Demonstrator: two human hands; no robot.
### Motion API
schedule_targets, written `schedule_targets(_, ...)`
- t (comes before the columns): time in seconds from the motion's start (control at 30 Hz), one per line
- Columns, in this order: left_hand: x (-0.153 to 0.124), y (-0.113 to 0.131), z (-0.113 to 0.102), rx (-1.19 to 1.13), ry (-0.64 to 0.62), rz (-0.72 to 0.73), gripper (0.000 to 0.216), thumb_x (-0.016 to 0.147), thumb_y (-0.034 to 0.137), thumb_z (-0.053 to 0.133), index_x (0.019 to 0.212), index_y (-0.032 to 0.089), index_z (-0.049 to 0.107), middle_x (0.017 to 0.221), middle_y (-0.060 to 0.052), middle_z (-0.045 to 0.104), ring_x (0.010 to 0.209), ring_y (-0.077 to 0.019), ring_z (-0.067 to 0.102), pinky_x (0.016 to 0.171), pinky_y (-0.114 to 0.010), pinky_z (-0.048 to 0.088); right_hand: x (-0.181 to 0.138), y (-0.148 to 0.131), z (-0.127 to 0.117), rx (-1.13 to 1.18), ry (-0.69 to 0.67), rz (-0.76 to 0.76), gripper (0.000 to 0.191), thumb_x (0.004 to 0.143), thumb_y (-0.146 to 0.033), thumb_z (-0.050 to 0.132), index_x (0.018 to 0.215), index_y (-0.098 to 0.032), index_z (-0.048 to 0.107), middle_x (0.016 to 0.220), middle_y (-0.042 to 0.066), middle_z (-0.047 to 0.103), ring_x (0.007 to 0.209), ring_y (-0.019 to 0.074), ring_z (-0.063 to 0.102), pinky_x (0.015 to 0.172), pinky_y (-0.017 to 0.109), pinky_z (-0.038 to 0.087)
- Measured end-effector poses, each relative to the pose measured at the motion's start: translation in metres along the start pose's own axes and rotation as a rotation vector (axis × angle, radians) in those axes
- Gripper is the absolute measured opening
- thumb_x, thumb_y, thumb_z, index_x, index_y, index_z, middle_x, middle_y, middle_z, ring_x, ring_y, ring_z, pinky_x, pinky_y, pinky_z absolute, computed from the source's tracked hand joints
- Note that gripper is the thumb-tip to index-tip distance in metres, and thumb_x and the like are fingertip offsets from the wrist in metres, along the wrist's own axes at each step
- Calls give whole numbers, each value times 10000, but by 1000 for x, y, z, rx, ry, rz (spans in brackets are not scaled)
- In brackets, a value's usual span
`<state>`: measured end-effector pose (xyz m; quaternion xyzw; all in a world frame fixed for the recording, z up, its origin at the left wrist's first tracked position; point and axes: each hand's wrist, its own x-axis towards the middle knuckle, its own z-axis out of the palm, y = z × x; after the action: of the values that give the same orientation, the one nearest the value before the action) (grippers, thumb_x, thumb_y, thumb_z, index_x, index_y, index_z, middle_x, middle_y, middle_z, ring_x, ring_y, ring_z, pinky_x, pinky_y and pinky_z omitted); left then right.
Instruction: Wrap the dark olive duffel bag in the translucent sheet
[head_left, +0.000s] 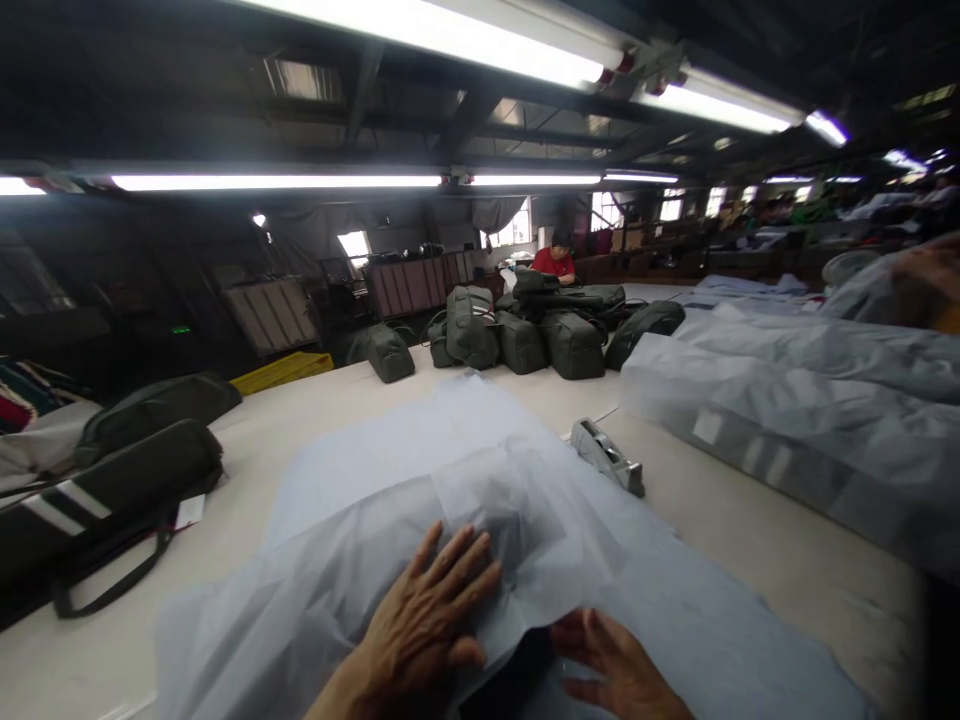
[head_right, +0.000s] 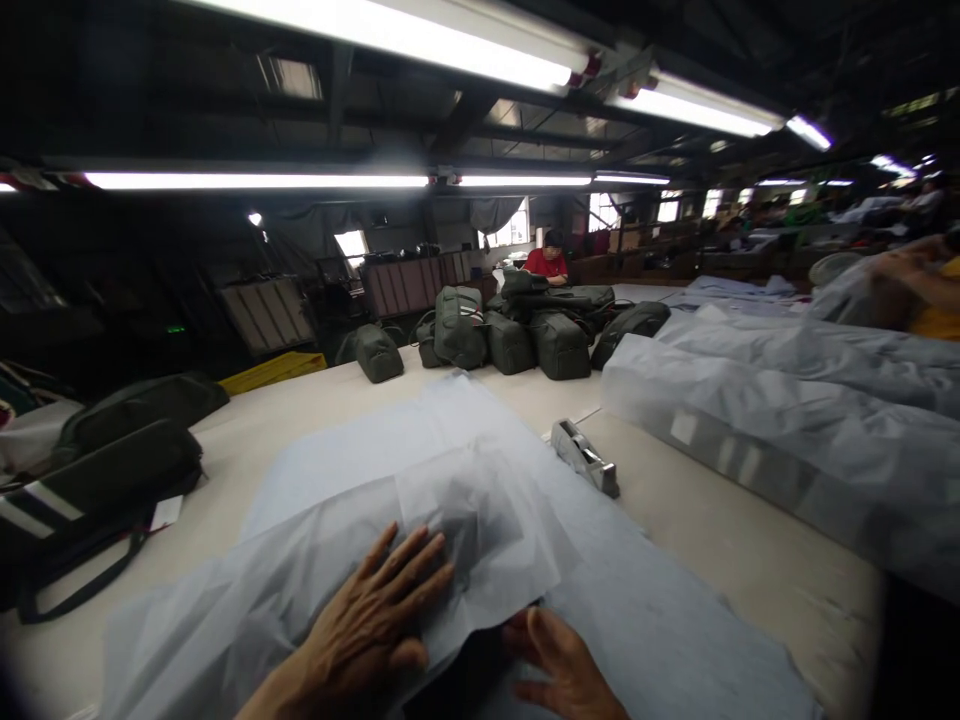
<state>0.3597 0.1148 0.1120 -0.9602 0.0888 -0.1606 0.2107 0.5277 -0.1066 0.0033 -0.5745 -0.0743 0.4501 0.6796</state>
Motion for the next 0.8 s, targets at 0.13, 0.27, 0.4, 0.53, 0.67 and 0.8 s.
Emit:
schedule_targets(0.13,-2,4,-1,-1,-26,16,839,875,759,294,1520,228,224,1591,-44,275,1490,-271,147,1211,-502,-125,-5,-19,58,133,-225,101,717,699,-773,635,1106,-184,650,985,111,731,948,292,676,791,445,551)
schedule_targets(0.27,-4,7,0,-9,-7,8,837,868,766,304,1518,244,232,1586,-41,291,1492,-256,148,1220,-475,-109,6,-21,64,111,-191,-11,544,677,-585,778,1043,-194,683,944,60,740,904,266,676,811,408,549)
schedule_targets(0.4,-7,10,5,-37,0,26,817,863,762,322,1503,257,280,1573,-22,330,1491,-256,152,1223,-467,-103,21,-21,61,-7,-155,-95,543,646,-583,796,1001,-183,699,939,63,740,858,263,681,748,390,559)
schedule_targets(0.53,-8,13,9,-60,-65,-2,726,907,698,361,1504,297,266,1572,4,335,1496,-247,129,1198,-471,-172,19,-31,50,-76,-97,-103,538,605,-579,818,914,-150,717,873,82,740,805,250,688,719,363,558)
schedule_targets(0.67,-8,13,14,-55,-68,-19,679,925,659,396,1502,327,260,1572,21,335,1496,-244,129,1191,-487,-178,-13,-13,-30,-136,125,-161,483,599,-615,803,751,-168,701,724,52,704,702,211,658,725,354,543)
schedule_targets(0.8,-9,13,22,-30,13,-6,677,925,644,424,1498,310,286,1569,6,345,1494,-262,130,1205,-521,-124,-84,40,-147,-98,717,-97,503,499,-718,796,710,-279,671,691,53,671,710,269,654,733,431,543)
